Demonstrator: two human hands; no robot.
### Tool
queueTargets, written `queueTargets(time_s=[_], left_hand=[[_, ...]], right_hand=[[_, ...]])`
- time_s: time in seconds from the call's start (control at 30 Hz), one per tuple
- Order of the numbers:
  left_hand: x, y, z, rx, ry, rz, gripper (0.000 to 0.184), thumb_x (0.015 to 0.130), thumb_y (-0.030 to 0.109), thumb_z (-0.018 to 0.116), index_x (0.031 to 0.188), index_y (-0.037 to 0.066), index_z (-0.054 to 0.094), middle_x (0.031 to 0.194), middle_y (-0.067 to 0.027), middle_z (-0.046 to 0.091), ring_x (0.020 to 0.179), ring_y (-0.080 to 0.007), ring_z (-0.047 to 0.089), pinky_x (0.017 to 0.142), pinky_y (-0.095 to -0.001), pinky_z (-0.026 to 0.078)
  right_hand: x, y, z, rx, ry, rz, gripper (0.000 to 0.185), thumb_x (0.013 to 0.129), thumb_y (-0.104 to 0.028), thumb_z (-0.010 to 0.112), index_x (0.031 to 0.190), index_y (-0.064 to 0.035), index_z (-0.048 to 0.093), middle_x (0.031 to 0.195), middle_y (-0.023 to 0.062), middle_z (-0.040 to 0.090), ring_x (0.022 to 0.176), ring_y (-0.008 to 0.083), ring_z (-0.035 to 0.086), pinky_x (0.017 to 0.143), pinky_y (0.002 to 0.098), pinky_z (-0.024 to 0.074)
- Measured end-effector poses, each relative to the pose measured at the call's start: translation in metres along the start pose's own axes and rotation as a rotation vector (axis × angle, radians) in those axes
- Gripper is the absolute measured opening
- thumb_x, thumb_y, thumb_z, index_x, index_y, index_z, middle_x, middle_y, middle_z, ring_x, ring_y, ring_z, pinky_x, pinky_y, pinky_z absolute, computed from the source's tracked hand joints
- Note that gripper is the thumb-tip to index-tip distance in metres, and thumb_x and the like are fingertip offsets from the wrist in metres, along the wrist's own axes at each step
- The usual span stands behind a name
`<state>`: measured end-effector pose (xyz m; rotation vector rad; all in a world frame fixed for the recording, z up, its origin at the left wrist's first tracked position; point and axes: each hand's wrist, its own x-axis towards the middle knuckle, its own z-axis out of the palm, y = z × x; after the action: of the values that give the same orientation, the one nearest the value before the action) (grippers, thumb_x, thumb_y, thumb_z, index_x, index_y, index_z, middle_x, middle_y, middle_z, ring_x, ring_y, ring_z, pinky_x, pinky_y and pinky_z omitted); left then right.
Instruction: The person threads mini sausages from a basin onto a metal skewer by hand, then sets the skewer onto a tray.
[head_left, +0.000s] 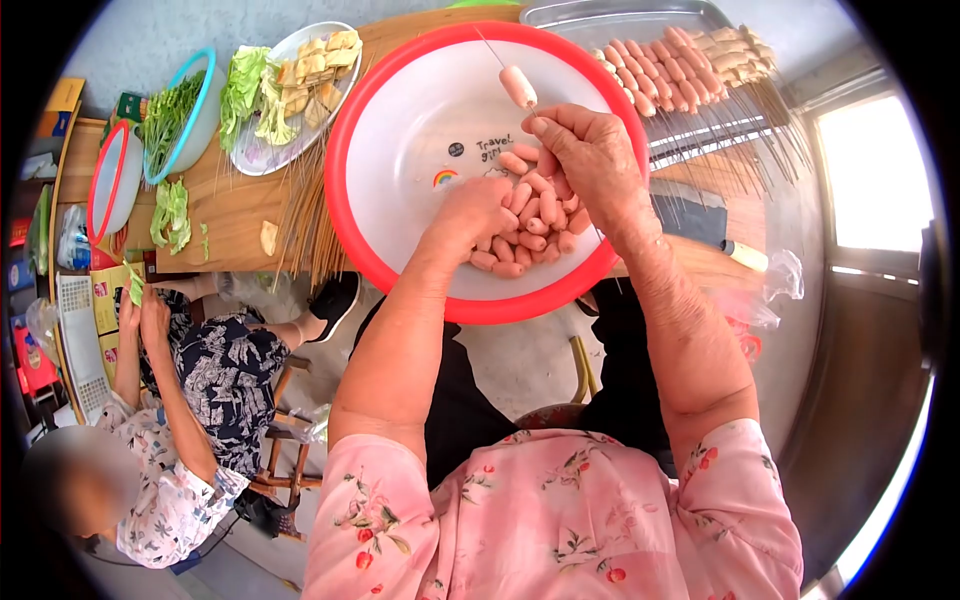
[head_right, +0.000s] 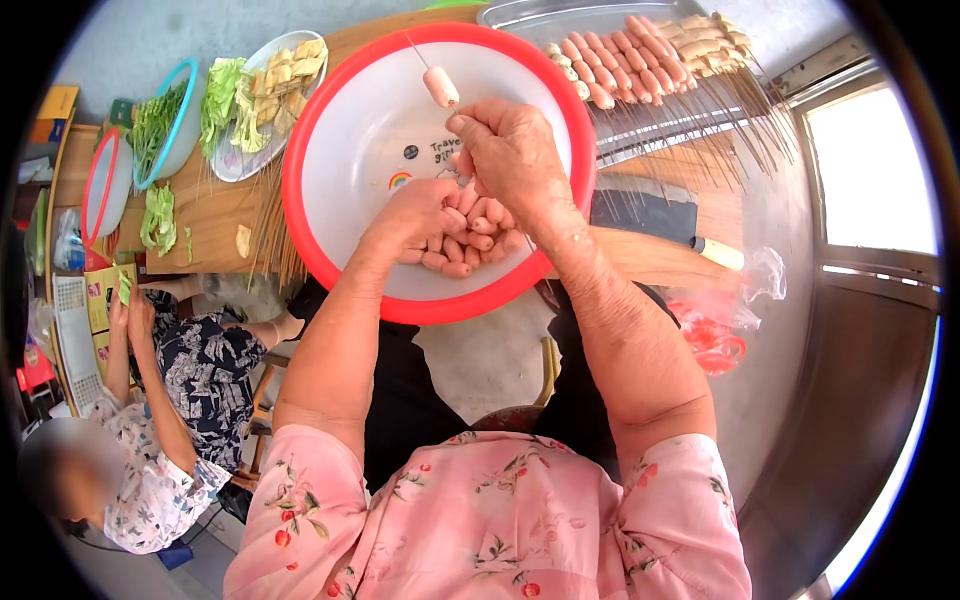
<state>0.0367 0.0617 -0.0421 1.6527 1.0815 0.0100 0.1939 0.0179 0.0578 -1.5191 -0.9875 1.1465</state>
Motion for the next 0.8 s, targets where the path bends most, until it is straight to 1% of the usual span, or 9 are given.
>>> queueTargets(time_s=[0.13, 0.23, 0.3, 0.33, 0.43, 0.5, 0.57, 0.67, 0.8], left_hand=[[-0.007, 0.012, -0.002, 0.123, -0.012, -0.017, 0.012, 0.075, 0.003, 0.059, 0.076, -0.001, 0.048, 0.071, -0.0098, 0.056, 0.061, -0.0171, 0.054, 0.056, -0.0304, 0.046], [-0.004, 0.011, 0.003, 0.169, 0.082, 0.092, 0.011, 0.076, 0.005, 0.060, 0.077, -0.001, 0.052, 0.072, -0.0085, 0.057, 0.065, -0.0176, 0.055, 0.059, -0.0299, 0.047], [0.000, 0.014, -0.001, -0.069, 0.152, -0.032, 0.012, 0.077, 0.010, 0.063, 0.082, 0.000, 0.057, 0.074, -0.0057, 0.059, 0.068, -0.0151, 0.056, 0.060, -0.0277, 0.046], [-0.001, 0.017, -0.007, -0.069, 0.153, -0.031, 0.012, 0.077, 0.010, 0.063, 0.082, 0.000, 0.057, 0.074, -0.0057, 0.059, 0.068, -0.0151, 0.056, 0.060, -0.0277, 0.046], [-0.011, 0.031, -0.032, -0.644, 0.214, 0.002, 0.017, 0.079, 0.013, 0.067, 0.091, 0.004, 0.062, 0.081, -0.0021, 0.062, 0.069, -0.0086, 0.056, 0.064, -0.0229, 0.049], [-0.018, 0.035, -0.040, -0.751, 0.254, 0.042, 0.016, 0.079, 0.011, 0.067, 0.092, 0.003, 0.063, 0.081, -0.0023, 0.062, 0.069, -0.0087, 0.056, 0.065, -0.0231, 0.049], [-0.019, 0.034, -0.047, -0.931, 0.316, 0.095, 0.016, 0.081, 0.006, 0.065, 0.096, 0.002, 0.062, 0.082, -0.0031, 0.063, 0.069, -0.0092, 0.057, 0.064, -0.0230, 0.049], [-0.023, 0.035, -0.057, -1.073, 0.301, 0.189, 0.016, 0.081, 0.004, 0.063, 0.097, 0.003, 0.060, 0.083, -0.0041, 0.063, 0.071, -0.0102, 0.057, 0.062, -0.0224, 0.048], [-0.028, 0.039, -0.059, -1.154, 0.337, 0.274, 0.020, 0.079, 0.007, 0.067, 0.097, 0.004, 0.058, 0.083, -0.0051, 0.064, 0.070, -0.0114, 0.059, 0.064, -0.0223, 0.048]], right_hand=[[-0.001, -0.002, 0.000, -0.041, -0.007, -0.015, 0.019, 0.085, -0.015, 0.057, 0.089, 0.0029, 0.063, 0.055, 0.0037, 0.055, 0.043, 0.0068, 0.045, 0.040, 0.0233, 0.0375], [0.000, -0.001, 0.000, -0.025, -0.013, -0.013, 0.020, 0.085, -0.015, 0.057, 0.089, 0.0030, 0.063, 0.055, 0.0040, 0.055, 0.043, 0.0068, 0.045, 0.040, 0.0234, 0.0378], [0.000, -0.001, 0.000, -0.015, -0.020, 0.010, 0.020, 0.085, -0.016, 0.057, 0.088, 0.0028, 0.063, 0.055, 0.0042, 0.055, 0.044, 0.0072, 0.046, 0.041, 0.0240, 0.0385], [0.000, 0.000, 0.000, -0.015, -0.020, 0.008, 0.020, 0.085, -0.016, 0.057, 0.088, 0.0028, 0.063, 0.055, 0.0042, 0.055, 0.044, 0.0072, 0.046, 0.041, 0.0240, 0.0385], [0.001, -0.001, -0.001, -0.048, -0.036, -0.046, 0.020, 0.085, -0.016, 0.056, 0.088, 0.0025, 0.064, 0.056, 0.0045, 0.055, 0.044, 0.0081, 0.047, 0.042, 0.0248, 0.0392], [-0.002, -0.004, 0.000, -0.097, -0.101, 0.053, 0.020, 0.086, -0.016, 0.056, 0.088, 0.0017, 0.064, 0.055, 0.0045, 0.055, 0.045, 0.0085, 0.049, 0.043, 0.0251, 0.0402], [-0.005, -0.006, 0.002, -0.108, -0.130, 0.052, 0.020, 0.086, -0.016, 0.055, 0.088, 0.0017, 0.064, 0.055, 0.0045, 0.056, 0.046, 0.0084, 0.050, 0.043, 0.0250, 0.0408], [-0.004, -0.003, 0.005, -0.144, -0.194, 0.046, 0.019, 0.087, -0.015, 0.055, 0.088, 0.0008, 0.064, 0.054, 0.0042, 0.056, 0.047, 0.0082, 0.053, 0.044, 0.0248, 0.0424], [-0.002, 0.005, 0.007, -0.142, -0.196, 0.014, 0.016, 0.087, -0.015, 0.056, 0.088, -0.0016, 0.065, 0.053, 0.0041, 0.056, 0.047, 0.0086, 0.053, 0.045, 0.0255, 0.0429]])
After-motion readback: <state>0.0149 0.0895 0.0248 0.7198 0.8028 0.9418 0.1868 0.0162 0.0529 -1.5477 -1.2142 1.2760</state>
